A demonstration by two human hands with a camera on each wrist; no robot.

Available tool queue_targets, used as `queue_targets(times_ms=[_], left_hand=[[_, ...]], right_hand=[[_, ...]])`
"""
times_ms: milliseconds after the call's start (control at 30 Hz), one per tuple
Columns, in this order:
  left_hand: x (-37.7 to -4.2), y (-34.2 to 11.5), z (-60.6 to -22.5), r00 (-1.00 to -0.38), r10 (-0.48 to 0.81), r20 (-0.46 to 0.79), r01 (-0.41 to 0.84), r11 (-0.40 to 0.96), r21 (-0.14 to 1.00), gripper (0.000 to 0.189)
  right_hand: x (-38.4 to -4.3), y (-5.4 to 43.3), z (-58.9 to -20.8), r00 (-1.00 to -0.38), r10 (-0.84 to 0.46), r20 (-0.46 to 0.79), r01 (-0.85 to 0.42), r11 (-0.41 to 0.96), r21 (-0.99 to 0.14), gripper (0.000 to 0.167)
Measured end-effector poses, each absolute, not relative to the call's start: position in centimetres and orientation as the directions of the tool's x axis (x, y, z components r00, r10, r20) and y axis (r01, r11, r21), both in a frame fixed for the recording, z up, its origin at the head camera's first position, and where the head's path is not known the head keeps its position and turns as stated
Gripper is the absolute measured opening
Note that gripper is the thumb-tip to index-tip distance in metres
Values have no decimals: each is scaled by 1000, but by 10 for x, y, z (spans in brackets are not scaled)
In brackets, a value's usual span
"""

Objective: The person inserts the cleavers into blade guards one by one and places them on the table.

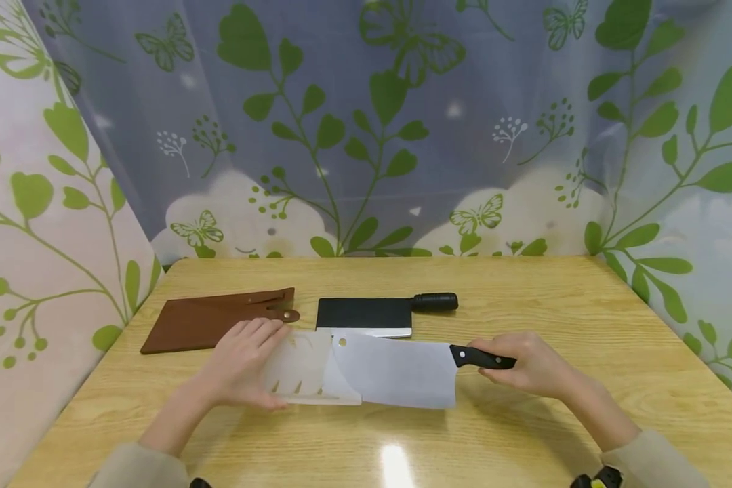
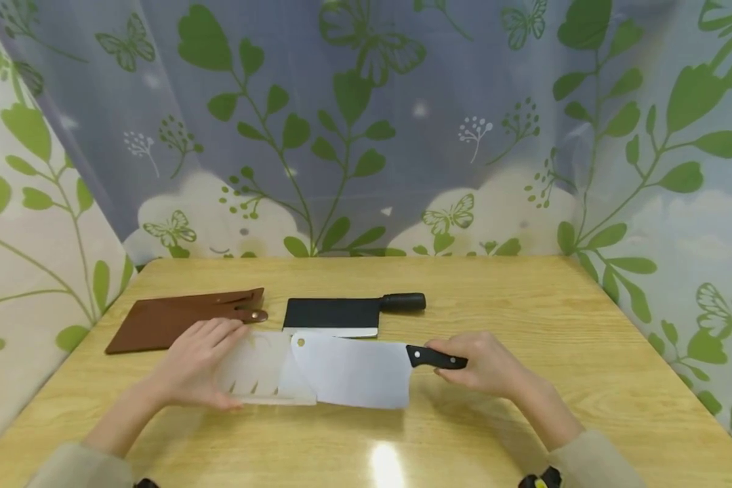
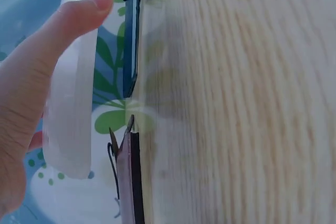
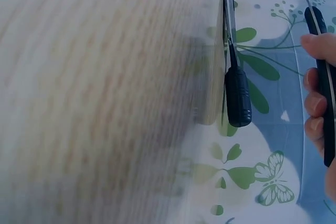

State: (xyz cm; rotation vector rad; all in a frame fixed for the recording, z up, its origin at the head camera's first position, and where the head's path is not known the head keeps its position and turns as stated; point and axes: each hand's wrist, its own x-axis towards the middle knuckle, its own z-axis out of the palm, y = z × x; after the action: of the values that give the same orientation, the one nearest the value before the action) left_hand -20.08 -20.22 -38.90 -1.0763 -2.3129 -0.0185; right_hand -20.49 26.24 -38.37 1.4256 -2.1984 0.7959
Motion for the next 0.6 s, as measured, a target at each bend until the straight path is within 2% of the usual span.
queue_targets(times_ms=[400, 600], left_hand=[[-199, -202, -388, -440, 766, 469, 777, 586, -228, 106], [-197, -199, -387, -418, 771, 480, 786, 572, -234, 106]], right_hand=[[-204, 258, -378, -394, -735, 552, -918, 291, -268, 30], [-206, 260, -379, -386, -729, 565, -922, 281, -267, 28]])
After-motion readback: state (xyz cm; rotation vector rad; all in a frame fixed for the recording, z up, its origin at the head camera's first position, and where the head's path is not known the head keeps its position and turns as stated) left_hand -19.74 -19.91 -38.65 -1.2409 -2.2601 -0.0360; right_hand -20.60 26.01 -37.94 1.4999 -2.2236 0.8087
